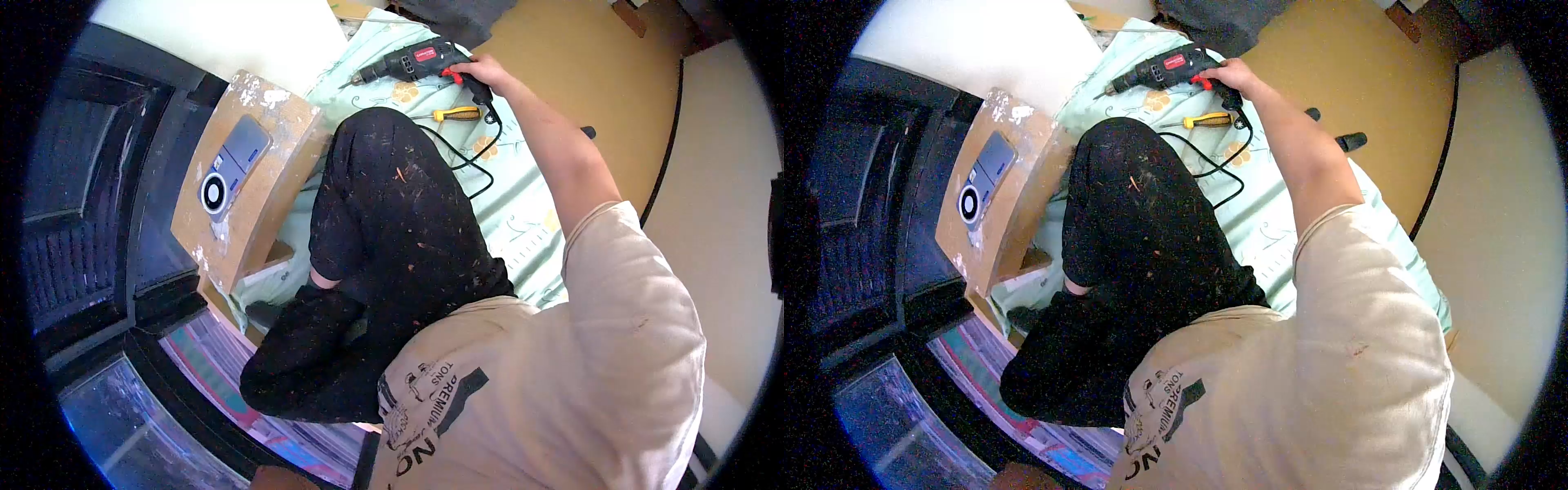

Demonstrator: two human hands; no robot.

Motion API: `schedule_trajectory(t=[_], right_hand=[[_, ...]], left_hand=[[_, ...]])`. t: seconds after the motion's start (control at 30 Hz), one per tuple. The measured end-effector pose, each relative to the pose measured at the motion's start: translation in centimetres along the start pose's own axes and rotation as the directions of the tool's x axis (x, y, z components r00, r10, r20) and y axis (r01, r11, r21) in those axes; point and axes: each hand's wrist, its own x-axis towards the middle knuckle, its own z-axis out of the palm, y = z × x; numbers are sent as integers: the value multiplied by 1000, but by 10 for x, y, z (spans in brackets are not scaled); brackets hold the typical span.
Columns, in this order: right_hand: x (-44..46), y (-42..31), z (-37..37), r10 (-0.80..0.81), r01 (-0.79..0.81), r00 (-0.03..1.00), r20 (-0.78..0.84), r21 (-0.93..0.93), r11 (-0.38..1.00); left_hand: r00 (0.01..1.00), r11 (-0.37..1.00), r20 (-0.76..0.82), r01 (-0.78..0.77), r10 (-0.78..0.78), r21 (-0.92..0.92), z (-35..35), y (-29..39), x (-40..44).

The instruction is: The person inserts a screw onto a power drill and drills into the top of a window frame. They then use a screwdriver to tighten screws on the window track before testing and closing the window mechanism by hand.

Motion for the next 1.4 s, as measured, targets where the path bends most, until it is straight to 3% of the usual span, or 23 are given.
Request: schedule_trajectory(t=[0.07,0.1,0.27,0.4,0.47,0.5,0.57,0.6,0.63,0.7,0.8,0.83,0.97,1.03,1.13,1.23,1.4], right_hand=[[-2,0,3,-24,17,995,-98,-77,997],[-1,-1,3,-27,20,995,-100,-74,997],[8,15,1,-138,81,984,-115,-401,912],[-5,15,9,-151,74,977,-149,-427,901],[-25,7,20,-493,140,802,-337,-696,704],[-38,-1,25,-495,141,801,-336,-698,702],[-67,-24,29,-571,407,820,33,-734,543],[-65,-8,38,-649,528,746,149,-726,441],[-78,-12,46,-561,518,785,262,-774,363],[-83,-3,61,-461,477,825,326,-840,260],[-65,26,74,-486,431,825,287,-877,213],[-63,25,78,-435,364,867,241,-904,225],[-80,7,74,-435,390,871,227,-858,334],[-80,-3,71,-450,382,887,101,-710,592],[-78,-4,69,-468,400,884,-18,-489,775],[-98,-22,69,-490,418,867,-91,-401,815],[-148,-75,77,-554,554,789,-267,-83,828]], left_hand=[[1000,1000,3,0,0,-2,-1,-1,1],[1000,1000,1,-1,1,-9,-2,-2,1],[1000,1000,-3,14,-14,-23,-4,-9,-2],[1000,999,-7,23,-24,-27,-5,-15,-4],[1000,999,-3,22,-22,-31,-5,-16,-5],[1000,999,-7,19,-19,-31,-7,-17,-4],[1000,999,-8,25,-25,-35,-7,-21,-7],[1000,999,-7,28,-29,-42,-6,-22,-7],[999,999,-11,33,-33,-41,-7,-23,-7],[999,998,-11,34,-35,-50,-7,-26,-8],[1000,998,-19,23,-25,-58,-10,-29,-8],[1000,998,-21,13,-14,-54,-12,-29,-7],[999,998,-34,10,-12,-56,-17,-32,-13],[999,998,-40,13,-15,-56,-18,-35,-13],[998,998,-57,4,-7,-60,-22,-38,-14],[997,998,-80,-17,12,-57,-25,-38,-13],[989,997,-139,-57,49,-54,-33,-42,-12]])
